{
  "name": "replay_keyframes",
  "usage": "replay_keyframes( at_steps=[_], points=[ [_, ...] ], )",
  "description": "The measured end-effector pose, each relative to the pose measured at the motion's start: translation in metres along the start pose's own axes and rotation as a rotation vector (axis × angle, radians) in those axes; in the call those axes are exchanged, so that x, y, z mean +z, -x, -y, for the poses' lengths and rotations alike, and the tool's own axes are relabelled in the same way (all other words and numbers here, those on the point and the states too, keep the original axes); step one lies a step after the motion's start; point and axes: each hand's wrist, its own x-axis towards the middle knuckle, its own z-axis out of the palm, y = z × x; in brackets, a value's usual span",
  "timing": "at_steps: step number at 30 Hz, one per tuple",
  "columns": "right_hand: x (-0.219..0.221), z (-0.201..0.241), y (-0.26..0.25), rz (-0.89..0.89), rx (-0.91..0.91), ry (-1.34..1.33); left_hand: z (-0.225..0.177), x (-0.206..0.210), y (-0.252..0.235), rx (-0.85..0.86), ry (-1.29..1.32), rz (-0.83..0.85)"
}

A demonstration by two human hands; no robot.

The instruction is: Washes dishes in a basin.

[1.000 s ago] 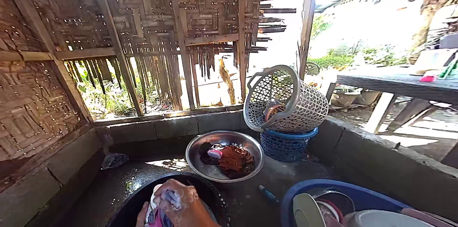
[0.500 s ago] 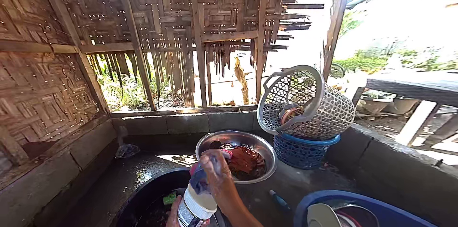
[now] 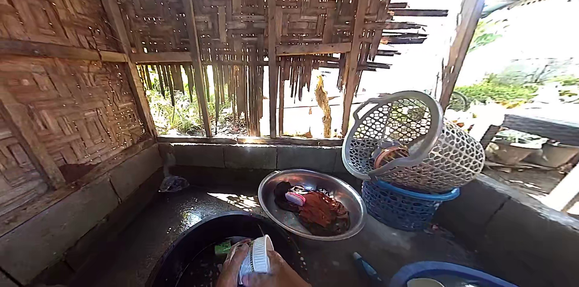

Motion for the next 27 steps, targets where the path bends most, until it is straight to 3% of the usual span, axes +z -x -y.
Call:
replay_keyframes(
  at_steps=[3, 5, 7, 11, 12, 13, 15, 18, 19, 21, 24, 25, 27],
  points=[
    [0.023, 0.019, 0.003, -0.281, 0.077, -0.502, 0.004, 0.001, -0.006, 0.26, -0.042, -0.028],
    [0.04, 0.028, 0.009, -0.402, 0.143, -0.608, 0.003, 0.0, -0.005, 0.266, 0.014, -0.006],
    [0.057, 0.013, 0.018, -0.383, 0.024, -0.378, -0.001, -0.004, 0.001, 0.156, 0.056, 0.071],
    [0.06, -0.031, 0.032, -0.202, -0.388, 0.891, -0.013, -0.016, 0.008, -0.061, -0.017, 0.15],
    [0.054, -0.039, 0.032, -0.152, -0.454, 1.062, -0.012, -0.019, 0.008, -0.087, -0.05, 0.122],
    [0.05, -0.043, 0.031, -0.125, -0.468, 1.115, -0.01, -0.02, 0.008, -0.107, -0.07, 0.082],
    [0.049, -0.05, 0.024, -0.246, -0.486, 0.923, -0.01, -0.018, 0.008, -0.105, -0.057, 0.013],
    [0.059, -0.026, 0.019, -0.356, -0.193, 0.121, -0.01, -0.01, 0.008, -0.017, -0.008, 0.007],
    [0.061, -0.023, 0.019, -0.367, -0.151, -0.025, -0.01, -0.008, 0.008, -0.005, -0.002, 0.013],
    [0.065, -0.029, 0.025, -0.358, -0.177, 0.154, -0.01, -0.007, 0.008, -0.029, -0.017, 0.033],
    [0.052, -0.039, 0.032, -0.184, -0.338, 0.95, -0.011, -0.01, 0.008, -0.107, -0.037, 0.032],
    [0.047, -0.041, 0.03, -0.135, -0.345, 1.052, -0.011, -0.011, 0.007, -0.124, -0.038, 0.013],
    [0.047, -0.055, 0.022, -0.266, -0.432, 0.898, -0.009, -0.011, 0.005, -0.111, -0.025, -0.02]
  ],
)
